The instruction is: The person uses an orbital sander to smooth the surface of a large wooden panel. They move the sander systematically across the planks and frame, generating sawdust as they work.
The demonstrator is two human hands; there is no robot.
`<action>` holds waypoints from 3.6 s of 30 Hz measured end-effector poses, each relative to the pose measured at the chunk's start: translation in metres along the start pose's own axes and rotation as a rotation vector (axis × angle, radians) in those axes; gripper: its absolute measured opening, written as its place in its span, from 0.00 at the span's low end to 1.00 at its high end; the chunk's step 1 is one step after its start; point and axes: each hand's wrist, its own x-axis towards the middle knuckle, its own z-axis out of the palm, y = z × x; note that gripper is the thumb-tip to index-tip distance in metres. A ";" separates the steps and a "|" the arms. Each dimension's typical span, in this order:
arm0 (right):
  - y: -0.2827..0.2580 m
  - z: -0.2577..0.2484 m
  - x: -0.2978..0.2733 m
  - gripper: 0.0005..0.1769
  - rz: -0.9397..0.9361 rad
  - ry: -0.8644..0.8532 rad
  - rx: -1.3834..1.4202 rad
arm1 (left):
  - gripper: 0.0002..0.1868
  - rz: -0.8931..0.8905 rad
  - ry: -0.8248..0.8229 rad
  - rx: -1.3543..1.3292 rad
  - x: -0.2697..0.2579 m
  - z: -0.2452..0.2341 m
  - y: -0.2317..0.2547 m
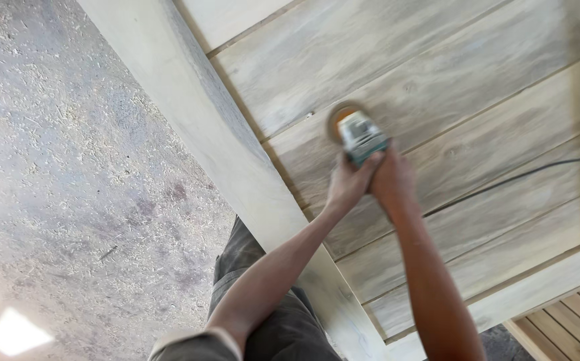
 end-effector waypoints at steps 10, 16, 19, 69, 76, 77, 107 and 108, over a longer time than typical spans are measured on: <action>-0.068 0.030 -0.035 0.26 -0.252 -0.159 -0.084 | 0.40 0.120 0.182 -0.348 -0.044 -0.059 -0.039; -0.075 0.006 -0.020 0.27 -0.227 -0.109 -0.088 | 0.42 0.119 0.177 -0.227 -0.026 -0.050 -0.018; -0.085 0.006 -0.021 0.33 -0.130 -0.066 -0.006 | 0.44 0.034 0.126 -0.077 -0.018 -0.063 -0.004; -0.041 0.042 -0.072 0.29 -0.117 -0.142 0.032 | 0.45 0.009 0.101 -0.102 -0.066 -0.063 -0.065; 0.016 0.031 -0.063 0.28 -0.027 -0.106 -0.064 | 0.45 0.059 0.068 -0.126 -0.056 -0.003 -0.071; 0.025 0.024 -0.053 0.27 -0.013 -0.086 -0.073 | 0.46 0.109 0.026 -0.170 -0.048 0.008 -0.062; 0.098 -0.080 0.040 0.20 -0.069 -0.094 -0.047 | 0.41 0.184 -0.030 -0.430 0.016 0.148 -0.024; 0.106 -0.088 0.049 0.20 -0.061 -0.097 -0.043 | 0.41 0.172 -0.021 -0.403 0.021 0.160 -0.017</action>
